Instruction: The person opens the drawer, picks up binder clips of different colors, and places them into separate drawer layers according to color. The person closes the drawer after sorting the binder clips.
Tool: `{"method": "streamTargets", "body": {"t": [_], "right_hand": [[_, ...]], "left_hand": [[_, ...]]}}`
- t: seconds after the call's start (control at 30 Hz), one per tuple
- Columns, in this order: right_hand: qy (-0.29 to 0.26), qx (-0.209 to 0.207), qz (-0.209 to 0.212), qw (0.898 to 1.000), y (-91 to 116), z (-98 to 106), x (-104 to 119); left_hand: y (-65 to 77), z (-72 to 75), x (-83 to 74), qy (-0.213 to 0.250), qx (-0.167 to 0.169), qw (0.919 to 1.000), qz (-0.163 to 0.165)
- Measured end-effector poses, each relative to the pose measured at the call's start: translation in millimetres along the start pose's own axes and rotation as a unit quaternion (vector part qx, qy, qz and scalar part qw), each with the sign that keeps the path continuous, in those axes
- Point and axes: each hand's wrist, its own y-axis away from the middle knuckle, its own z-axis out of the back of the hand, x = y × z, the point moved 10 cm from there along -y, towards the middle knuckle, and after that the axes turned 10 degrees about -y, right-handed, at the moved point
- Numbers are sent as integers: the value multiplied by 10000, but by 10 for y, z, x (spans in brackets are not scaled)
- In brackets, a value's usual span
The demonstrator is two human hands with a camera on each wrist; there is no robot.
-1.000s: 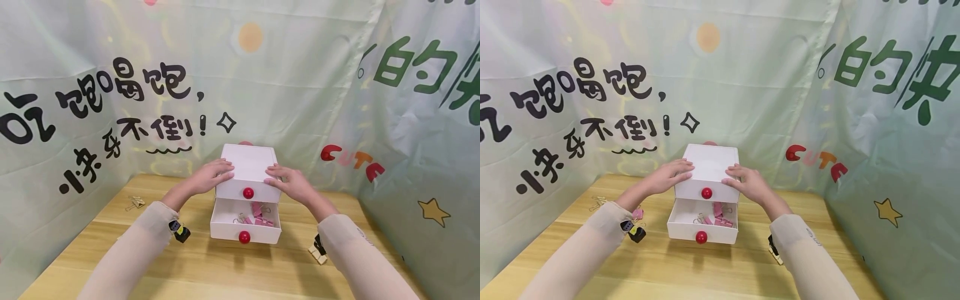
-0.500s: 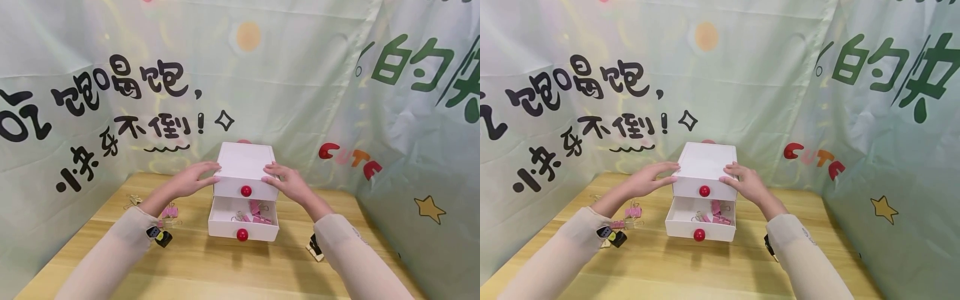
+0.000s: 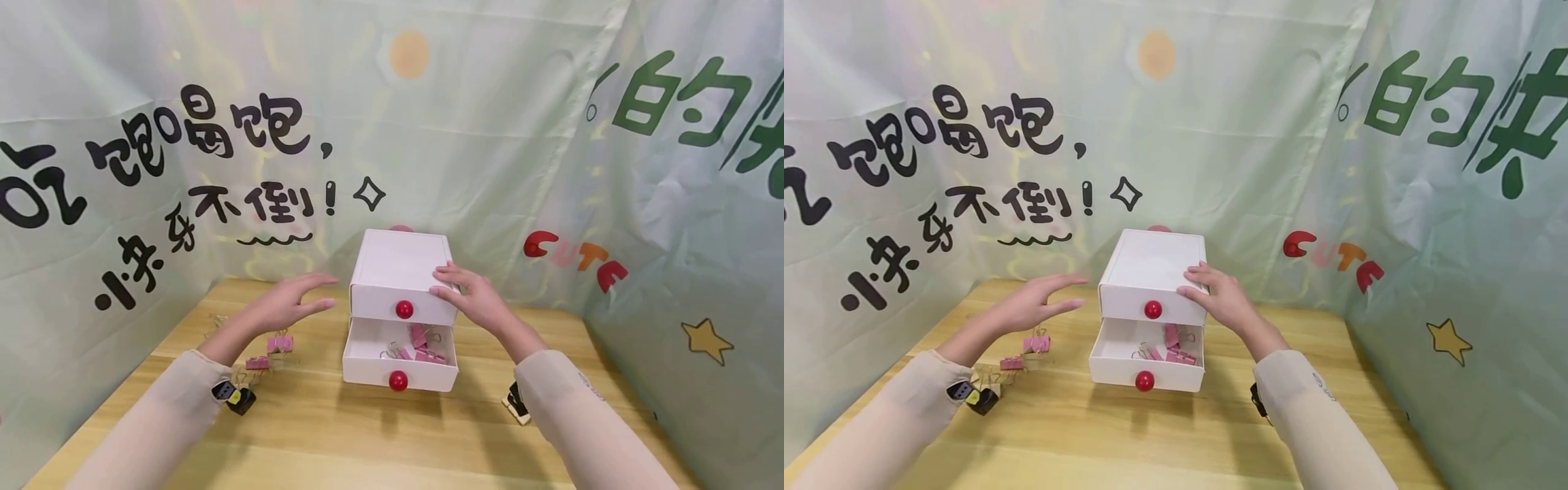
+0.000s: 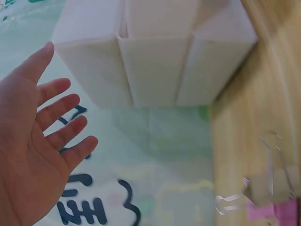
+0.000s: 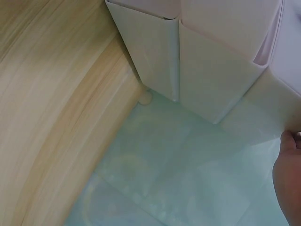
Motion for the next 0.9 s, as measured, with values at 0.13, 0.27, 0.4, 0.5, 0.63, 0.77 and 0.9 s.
{"method": "streamTargets", "body": {"t": [0.13, 0.27, 0.4, 0.5, 0.63, 0.77, 0.9], "right_hand": [[15, -20, 3, 10000, 3, 22, 18], [12, 11, -36, 10000, 17, 16, 9], [-23, 18, -64, 10000, 25, 16, -7], [-42, -18, -70, 10000, 29, 30, -11], [-56, -60, -84, 9999, 33, 42, -17], [-105, -47, -90, 9999, 31, 24, -15], [-149, -44, -121, 9998, 30, 11, -25]], "left_hand": [[100, -54, 101, -311, 73, 9995, -5], [204, -146, 234, -458, 208, 9986, 139], [270, -215, 391, -525, 257, 9976, 363], [287, -250, 508, -595, 310, 9964, 527], [319, -301, 685, -720, 366, 9943, 700], [400, -385, 908, -902, 438, 9906, 925], [483, -494, 1123, -1024, 691, 9830, 1357]]}}
